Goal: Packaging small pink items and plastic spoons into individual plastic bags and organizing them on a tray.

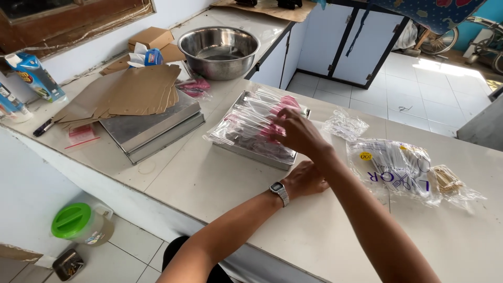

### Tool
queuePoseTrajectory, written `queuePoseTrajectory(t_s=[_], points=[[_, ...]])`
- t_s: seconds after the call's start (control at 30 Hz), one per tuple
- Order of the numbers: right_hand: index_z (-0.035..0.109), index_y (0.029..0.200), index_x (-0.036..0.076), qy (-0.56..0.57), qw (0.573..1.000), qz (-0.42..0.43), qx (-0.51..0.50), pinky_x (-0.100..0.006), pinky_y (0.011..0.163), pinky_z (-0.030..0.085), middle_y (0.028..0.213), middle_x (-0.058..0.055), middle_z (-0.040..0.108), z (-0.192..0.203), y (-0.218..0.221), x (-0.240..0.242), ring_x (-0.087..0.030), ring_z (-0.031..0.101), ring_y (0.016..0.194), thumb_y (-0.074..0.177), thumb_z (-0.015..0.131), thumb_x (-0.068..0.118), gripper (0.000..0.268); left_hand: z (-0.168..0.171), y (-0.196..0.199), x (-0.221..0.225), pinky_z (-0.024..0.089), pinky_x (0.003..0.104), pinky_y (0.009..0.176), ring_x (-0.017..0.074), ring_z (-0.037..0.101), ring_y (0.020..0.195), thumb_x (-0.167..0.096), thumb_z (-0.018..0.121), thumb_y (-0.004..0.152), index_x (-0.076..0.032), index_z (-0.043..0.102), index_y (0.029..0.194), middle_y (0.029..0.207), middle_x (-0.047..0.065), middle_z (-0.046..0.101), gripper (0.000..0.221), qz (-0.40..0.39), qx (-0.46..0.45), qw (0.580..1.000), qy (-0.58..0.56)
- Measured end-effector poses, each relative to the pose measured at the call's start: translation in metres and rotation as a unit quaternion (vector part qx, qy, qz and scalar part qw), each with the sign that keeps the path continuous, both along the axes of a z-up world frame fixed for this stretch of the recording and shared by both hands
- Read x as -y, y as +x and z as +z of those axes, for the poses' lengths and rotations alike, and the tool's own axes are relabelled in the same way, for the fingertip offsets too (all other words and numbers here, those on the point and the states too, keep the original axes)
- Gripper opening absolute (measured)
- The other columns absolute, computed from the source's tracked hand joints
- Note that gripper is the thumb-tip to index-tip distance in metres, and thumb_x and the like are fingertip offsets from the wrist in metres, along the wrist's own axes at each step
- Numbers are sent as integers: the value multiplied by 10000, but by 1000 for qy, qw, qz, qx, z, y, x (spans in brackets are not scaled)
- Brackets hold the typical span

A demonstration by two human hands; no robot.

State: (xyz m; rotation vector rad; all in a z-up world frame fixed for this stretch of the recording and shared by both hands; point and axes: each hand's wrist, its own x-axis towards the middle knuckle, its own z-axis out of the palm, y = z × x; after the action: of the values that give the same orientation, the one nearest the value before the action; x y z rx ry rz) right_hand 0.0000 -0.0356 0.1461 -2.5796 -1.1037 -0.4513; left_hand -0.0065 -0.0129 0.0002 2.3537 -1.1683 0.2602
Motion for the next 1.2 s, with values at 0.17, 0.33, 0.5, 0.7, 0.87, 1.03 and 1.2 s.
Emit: queuePoseTrajectory(t_s=[0.17,0.33,0.5,0.7,0.87,1.03,1.2], points=[[741,1115,-83,4,995,-27,-95,-470,785,609,1023,-293,702,-3,19,-10,-424,717,901,984,674,173,295,-27,13,6,521,467,966,322,716,1046,-266,570,936,-67,679,1000,997,122,756,236,-15,1,1000,19],[790,1078,81,75,985,-68,-138,-511,806,568,1016,-191,747,-49,77,14,-380,735,895,973,653,250,242,23,-16,-9,583,448,778,317,707,811,-227,632,884,-64,649,730,686,104,667,225,-24,36,999,-31],[759,891,123,86,992,-87,-25,-437,743,562,934,-90,708,-52,79,16,-287,715,844,1014,642,222,197,12,-12,-5,596,425,728,281,683,742,-231,630,898,-96,592,694,633,80,620,249,-25,48,998,-39],[740,1049,150,-51,986,-29,158,-320,769,612,965,-47,719,-62,59,15,-207,696,915,1018,635,184,115,-34,23,12,523,474,905,328,710,941,-270,567,913,-67,658,881,836,127,708,224,-33,1,999,0],[686,1147,105,15,993,-17,115,-441,706,621,1000,-97,673,-68,34,8,-295,692,941,969,664,166,189,-31,14,5,419,531,1053,405,666,1135,-275,471,935,-15,676,1040,1060,216,737,347,-36,-28,998,36],[733,1071,148,59,988,-35,137,-375,692,610,974,-36,681,-80,55,17,-238,704,922,1006,638,171,117,-18,12,6,398,514,1079,406,653,1172,-240,439,925,11,678,1077,1110,247,736,379,-35,-72,996,42],[689,991,77,453,847,-61,-273,-256,649,456,847,-28,629,-66,73,40,-128,564,766,1067,590,133,137,7,-3,-1,572,390,756,265,702,823,-267,557,906,-78,660,748,761,99,675,267,-17,71,997,-21]])
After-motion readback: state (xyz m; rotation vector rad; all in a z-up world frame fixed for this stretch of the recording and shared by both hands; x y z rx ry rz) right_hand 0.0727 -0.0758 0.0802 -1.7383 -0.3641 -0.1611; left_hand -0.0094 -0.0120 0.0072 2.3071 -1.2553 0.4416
